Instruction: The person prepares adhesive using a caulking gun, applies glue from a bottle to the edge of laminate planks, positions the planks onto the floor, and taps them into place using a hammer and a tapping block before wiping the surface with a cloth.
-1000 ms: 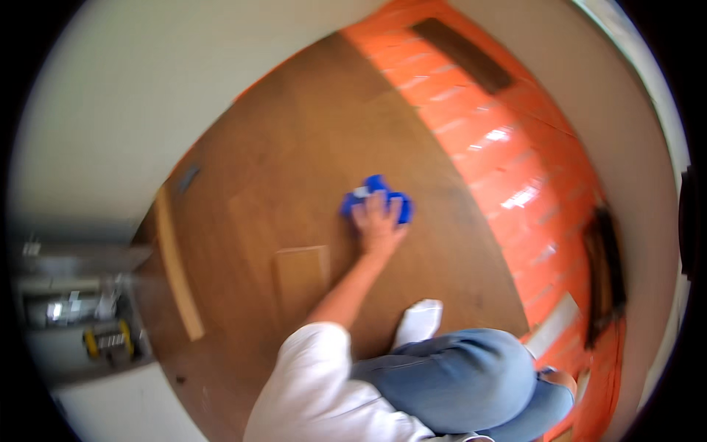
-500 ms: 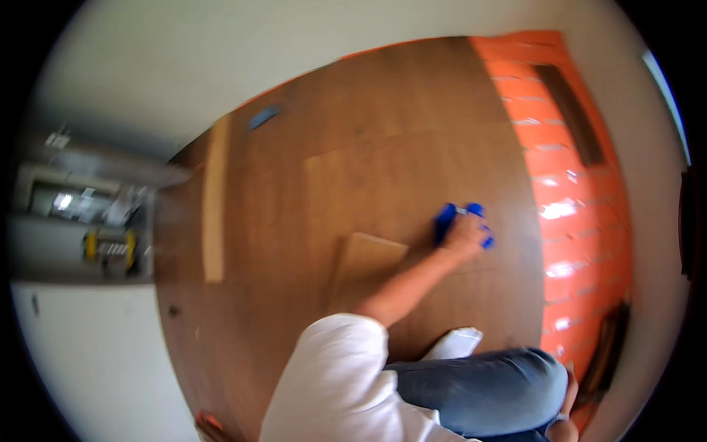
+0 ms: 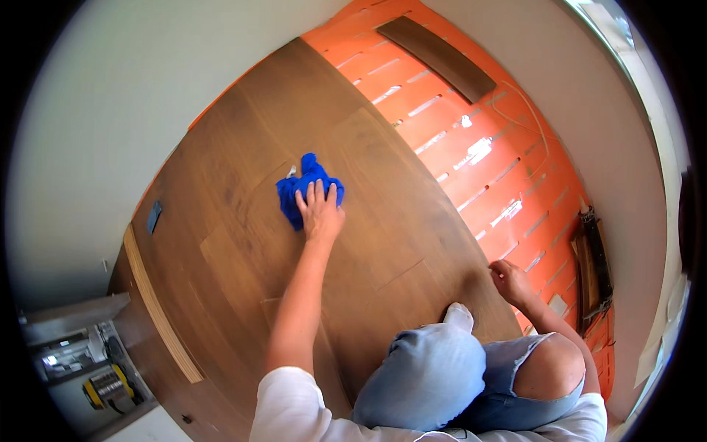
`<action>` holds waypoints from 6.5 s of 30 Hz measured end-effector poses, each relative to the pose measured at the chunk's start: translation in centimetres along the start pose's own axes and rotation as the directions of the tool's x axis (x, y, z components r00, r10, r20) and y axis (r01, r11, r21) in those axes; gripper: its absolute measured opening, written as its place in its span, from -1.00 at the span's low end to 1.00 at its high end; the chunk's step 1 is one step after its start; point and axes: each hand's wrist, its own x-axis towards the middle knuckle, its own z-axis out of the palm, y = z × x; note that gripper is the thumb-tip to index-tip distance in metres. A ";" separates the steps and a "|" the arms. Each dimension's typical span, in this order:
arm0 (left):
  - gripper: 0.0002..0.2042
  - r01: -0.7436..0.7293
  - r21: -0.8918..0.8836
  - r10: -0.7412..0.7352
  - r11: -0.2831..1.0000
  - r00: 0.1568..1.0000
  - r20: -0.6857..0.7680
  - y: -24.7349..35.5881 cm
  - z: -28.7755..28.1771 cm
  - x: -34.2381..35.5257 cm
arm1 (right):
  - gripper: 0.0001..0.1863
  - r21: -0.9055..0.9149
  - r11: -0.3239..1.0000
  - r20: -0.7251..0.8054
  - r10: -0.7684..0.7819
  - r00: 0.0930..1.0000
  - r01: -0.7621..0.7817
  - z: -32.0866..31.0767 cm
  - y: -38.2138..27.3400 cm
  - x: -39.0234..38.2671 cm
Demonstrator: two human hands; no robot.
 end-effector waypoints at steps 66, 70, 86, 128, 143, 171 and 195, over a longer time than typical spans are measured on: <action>-0.76 -0.960 -0.141 0.848 0.241 0.137 0.511 22.8 1.6 8.2 | -0.64 0.772 0.111 0.075 0.962 0.262 -0.626 22.6 -3.7 -15.8; -0.75 -0.968 -0.165 0.836 0.188 0.070 0.544 23.9 -0.1 8.7 | -0.61 0.770 0.164 0.017 0.961 0.277 -0.617 25.1 -3.9 -15.8; -0.66 -0.946 -0.261 0.444 0.191 -0.154 0.883 28.9 -24.9 27.2 | -0.67 0.989 -0.131 0.131 0.991 -0.009 -0.072 -2.7 -12.6 -21.6; -0.37 -0.373 -0.880 0.213 0.294 -0.872 0.440 48.7 -65.7 -52.1 | -0.65 0.619 0.039 0.729 0.344 -0.592 0.784 -7.4 -36.5 -68.9; -0.31 -0.491 -0.612 0.142 0.620 -0.697 0.703 66.5 -61.9 -69.1 | -0.52 0.818 -0.198 0.539 0.595 -0.596 0.541 2.0 -30.1 -101.9; -0.44 -0.655 -0.648 0.705 0.388 -0.241 0.666 107.6 -18.7 -111.6 | -0.62 0.830 -0.252 0.195 0.967 -0.165 -0.498 40.9 16.1 -145.8; -0.65 -0.233 -0.399 0.349 -0.887 -0.904 -0.249 101.4 -4.0 -155.7 | -0.58 0.990 -0.072 0.130 0.805 -0.579 0.123 52.7 50.9 -151.5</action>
